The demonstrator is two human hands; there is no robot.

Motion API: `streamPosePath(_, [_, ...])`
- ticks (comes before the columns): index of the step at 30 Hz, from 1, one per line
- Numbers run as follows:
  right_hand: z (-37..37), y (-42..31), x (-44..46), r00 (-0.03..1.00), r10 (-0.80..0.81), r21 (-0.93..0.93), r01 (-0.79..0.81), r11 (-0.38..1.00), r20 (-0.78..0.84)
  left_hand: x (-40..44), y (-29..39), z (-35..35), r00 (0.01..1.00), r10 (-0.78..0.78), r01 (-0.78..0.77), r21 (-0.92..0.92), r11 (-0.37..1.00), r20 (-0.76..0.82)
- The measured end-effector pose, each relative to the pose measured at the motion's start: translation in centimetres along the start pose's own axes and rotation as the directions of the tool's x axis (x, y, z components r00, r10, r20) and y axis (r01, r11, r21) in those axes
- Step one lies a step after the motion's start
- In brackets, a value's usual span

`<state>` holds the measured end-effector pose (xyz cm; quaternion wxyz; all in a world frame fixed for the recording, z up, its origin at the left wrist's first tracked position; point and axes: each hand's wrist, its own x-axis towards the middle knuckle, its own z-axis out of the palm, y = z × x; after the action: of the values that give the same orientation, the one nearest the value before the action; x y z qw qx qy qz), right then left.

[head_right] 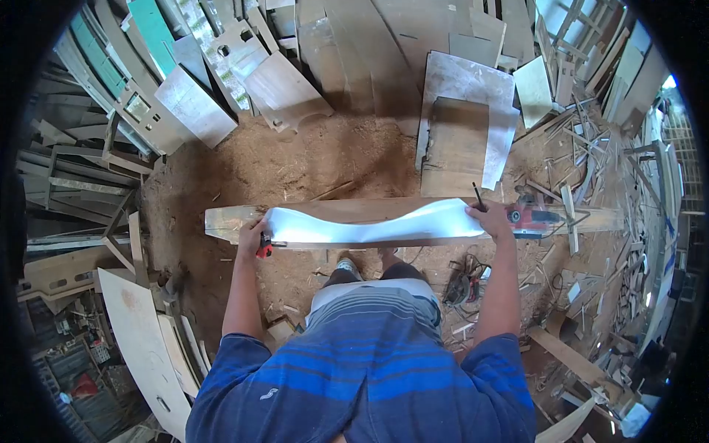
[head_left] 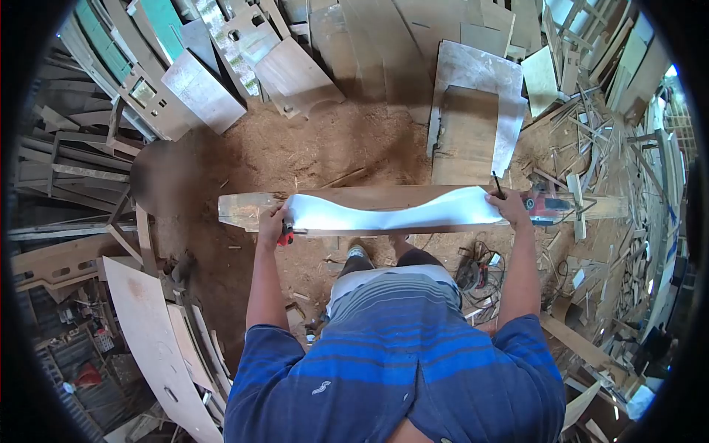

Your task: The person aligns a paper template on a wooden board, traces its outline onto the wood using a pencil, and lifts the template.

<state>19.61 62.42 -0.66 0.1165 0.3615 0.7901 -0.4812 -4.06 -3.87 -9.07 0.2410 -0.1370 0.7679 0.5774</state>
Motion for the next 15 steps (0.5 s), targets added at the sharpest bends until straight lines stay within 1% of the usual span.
streamPosePath(1, [-0.3,0.5,0.6,1.0,-0.001,0.024,0.001,1.0,0.008,0.3,0.1,0.2,1.0,0.018,-0.016,0.059,0.998,-0.021])
streamPosePath(3, [-0.7,1.5,1.3,1.0,-0.016,0.081,0.015,0.997,0.018,0.7,0.2,0.5,0.997,0.066,-0.061,0.104,0.993,-0.039])
streamPosePath(5, [-0.7,2.4,1.7,0.999,-0.034,0.045,0.034,0.998,0.005,0.9,0.0,0.9,0.99,0.132,-0.125,0.137,0.983,-0.043])
streamPosePath(9, [-0.5,3.1,2.3,0.998,-0.053,-0.033,0.052,0.998,-0.028,1.8,-1.4,1.6,0.992,0.123,-0.119,0.103,0.987,-0.027])
streamPosePath(12, [-0.2,3.4,2.4,0.997,-0.042,-0.026,0.04,0.999,-0.059,1.7,-1.4,2.3,0.997,0.071,-0.067,0.106,0.992,-0.029])
streamPosePath(13, [-0.3,3.5,2.4,0.996,-0.053,-0.068,0.048,0.997,-0.068,1.6,-1.2,2.4,0.997,0.072,-0.068,0.107,0.992,-0.029])
streamPosePath(15, [-0.4,3.5,2.6,0.998,-0.046,-0.1,0.042,0.994,-0.038,1.3,-0.9,2.3,0.998,0.056,-0.055,0.116,0.992,-0.007])
